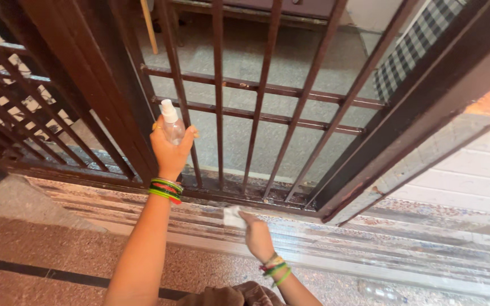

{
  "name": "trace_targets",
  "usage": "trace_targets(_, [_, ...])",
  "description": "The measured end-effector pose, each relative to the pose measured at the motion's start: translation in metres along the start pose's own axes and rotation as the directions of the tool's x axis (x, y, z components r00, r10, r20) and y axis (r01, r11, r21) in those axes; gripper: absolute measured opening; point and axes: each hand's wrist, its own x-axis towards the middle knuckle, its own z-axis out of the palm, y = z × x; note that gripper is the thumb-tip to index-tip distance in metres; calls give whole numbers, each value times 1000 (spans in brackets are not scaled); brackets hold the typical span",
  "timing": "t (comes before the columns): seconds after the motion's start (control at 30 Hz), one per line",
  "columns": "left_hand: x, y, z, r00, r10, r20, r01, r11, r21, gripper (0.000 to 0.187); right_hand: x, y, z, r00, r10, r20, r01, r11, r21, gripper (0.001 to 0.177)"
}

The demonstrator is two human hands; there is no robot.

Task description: The person sprays a cleaning solution onto a brown metal gate and wipes the bars with a white cloth. They repeatedly spray and wipe different sections of the gate, focusing on the lower horizontal and vertical bars.

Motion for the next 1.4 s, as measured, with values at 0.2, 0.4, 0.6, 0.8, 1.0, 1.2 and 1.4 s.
trace_targets(0.2, [-2,-7,-2,996,91,-6,-89,987,134,30,-39,28,-78,736,-10,-677,73,995,65,67])
trace_targets(0.4, [-6,-11,-2,999,38,6,-38,999,14,29,-22,27,-107,930,-220,-293,36,851,-525,65])
trace_targets(0.6, [-1,-7,-1,998,59,33,-59,998,-5,28,1,30,-94,947,-168,-274,-36,791,-611,57])
trace_targets(0.8, [-3,-7,-1,999,37,35,-35,998,-45,30,4,26,-101,949,-169,-266,-22,806,-592,54])
trace_targets(1.0, [0,-4,-1,996,75,44,-75,997,7,29,-5,7,-105,976,-8,-216,-123,801,-586,66])
trace_targets(1.2, [-3,-4,-3,996,60,62,-56,997,-61,27,14,22,-103,967,-45,-250,-110,813,-572,67])
trace_targets(1.4, [0,-2,-1,996,62,60,-59,997,-50,28,-13,29,-88,982,22,-187,-114,859,-498,55])
